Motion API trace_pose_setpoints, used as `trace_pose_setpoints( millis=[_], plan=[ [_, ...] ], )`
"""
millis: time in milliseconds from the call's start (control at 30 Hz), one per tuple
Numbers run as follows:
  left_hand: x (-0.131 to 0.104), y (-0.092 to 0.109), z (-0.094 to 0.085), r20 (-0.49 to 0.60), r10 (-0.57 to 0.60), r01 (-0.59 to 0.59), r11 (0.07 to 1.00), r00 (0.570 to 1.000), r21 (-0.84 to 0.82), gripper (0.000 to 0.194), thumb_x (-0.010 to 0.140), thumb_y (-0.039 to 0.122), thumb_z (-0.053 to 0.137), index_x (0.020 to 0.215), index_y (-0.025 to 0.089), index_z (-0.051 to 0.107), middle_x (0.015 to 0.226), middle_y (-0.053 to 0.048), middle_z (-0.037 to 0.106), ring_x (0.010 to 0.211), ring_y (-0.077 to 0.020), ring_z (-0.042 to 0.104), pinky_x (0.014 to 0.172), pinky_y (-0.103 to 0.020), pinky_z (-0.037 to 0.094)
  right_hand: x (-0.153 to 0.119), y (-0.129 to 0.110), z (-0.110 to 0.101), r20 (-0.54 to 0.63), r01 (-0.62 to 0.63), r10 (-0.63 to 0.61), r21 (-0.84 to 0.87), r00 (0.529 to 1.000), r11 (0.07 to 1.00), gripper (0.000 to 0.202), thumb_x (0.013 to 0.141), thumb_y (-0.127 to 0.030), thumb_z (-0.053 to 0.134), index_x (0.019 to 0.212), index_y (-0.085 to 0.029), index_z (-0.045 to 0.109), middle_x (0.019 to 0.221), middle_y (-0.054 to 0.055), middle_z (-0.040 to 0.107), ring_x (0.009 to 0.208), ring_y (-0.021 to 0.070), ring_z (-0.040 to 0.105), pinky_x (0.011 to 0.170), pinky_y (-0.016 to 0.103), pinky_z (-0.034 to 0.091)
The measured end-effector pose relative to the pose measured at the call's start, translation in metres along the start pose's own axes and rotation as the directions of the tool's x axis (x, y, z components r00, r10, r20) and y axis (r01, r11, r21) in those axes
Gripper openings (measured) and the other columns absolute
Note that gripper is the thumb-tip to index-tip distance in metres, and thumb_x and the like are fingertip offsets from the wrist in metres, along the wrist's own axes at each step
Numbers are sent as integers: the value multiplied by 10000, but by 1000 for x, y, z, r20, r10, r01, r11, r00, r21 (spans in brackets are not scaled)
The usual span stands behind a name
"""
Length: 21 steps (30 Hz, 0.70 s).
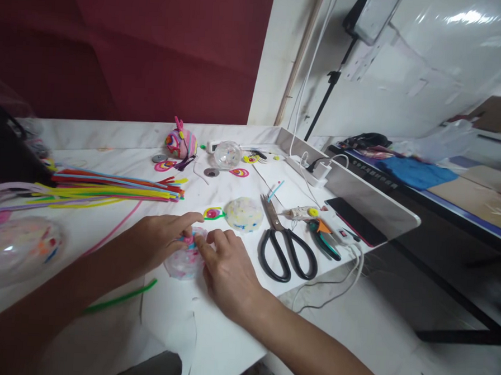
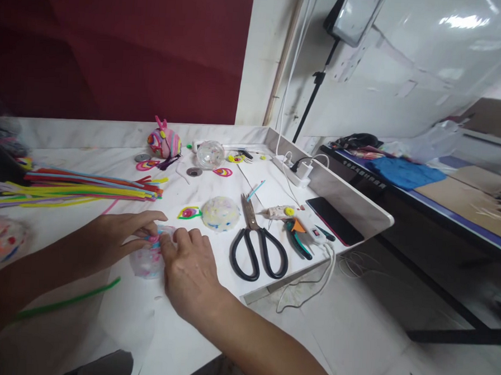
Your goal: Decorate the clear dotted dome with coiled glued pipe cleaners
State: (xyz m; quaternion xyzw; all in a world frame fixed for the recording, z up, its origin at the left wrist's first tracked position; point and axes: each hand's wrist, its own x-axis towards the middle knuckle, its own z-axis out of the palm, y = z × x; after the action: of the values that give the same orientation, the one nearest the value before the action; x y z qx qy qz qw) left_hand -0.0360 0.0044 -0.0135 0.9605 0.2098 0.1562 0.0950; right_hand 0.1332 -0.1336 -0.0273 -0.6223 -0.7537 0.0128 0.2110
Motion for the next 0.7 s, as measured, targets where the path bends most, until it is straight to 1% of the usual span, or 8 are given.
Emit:
trace_pose_setpoints(
  millis=[133,233,367,467,567,700],
  plan=[
    [1,2,-4,33,-2,4,999,999,-49,455,889,236,466,1340,228,531,988,-42,764,901,-216,731,832,-338,567,-7,-1,-1,-66,-3,5,28,998,1000,506,868,-12,470,1351,-87,603,1100,157,607,935,288,465,805,448,481],
    [1,5,-8,48,-16,19,998,999,-52,439,892,231,463,1324,223,541,982,-47,764,913,-219,727,827,-334,563,-11,-2,1,-85,5,-2,38,996,999,503,852,-4,479,1325,-95,624,1091,150,613,933,290,470,790,447,480],
    [2,9,-12,56,-28,31,998,998,-49,388,910,230,456,1282,204,560,975,-57,761,921,-214,721,843,-322,551,-9,-1,4,-76,11,-11,3,997,1000,510,853,-1,468,1324,-122,622,1098,142,616,924,284,472,780,442,474],
    [4,12,-13,57,-12,14,999,998,-48,421,872,177,466,1282,210,553,958,-40,760,917,-211,716,824,-311,542,-8,0,4,-62,9,-9,-2,998,1000,493,862,-7,458,1307,-134,630,1091,138,618,925,284,475,779,437,469],
    [6,14,-13,58,11,-6,997,998,-79,458,841,153,480,1290,220,543,939,-18,753,891,-194,710,804,-286,528,-8,0,1,-44,-6,8,41,999,999,466,864,-27,468,1287,-125,636,1080,137,616,934,286,484,794,439,466],
    [7,15,-13,56,-5,11,994,998,-107,442,843,163,482,1274,223,557,974,-17,748,885,-182,707,787,-272,524,-7,-1,-1,-5,-58,59,114,998,992,420,857,-53,488,1241,-109,650,1077,140,608,941,285,496,823,445,468]
  ],
)
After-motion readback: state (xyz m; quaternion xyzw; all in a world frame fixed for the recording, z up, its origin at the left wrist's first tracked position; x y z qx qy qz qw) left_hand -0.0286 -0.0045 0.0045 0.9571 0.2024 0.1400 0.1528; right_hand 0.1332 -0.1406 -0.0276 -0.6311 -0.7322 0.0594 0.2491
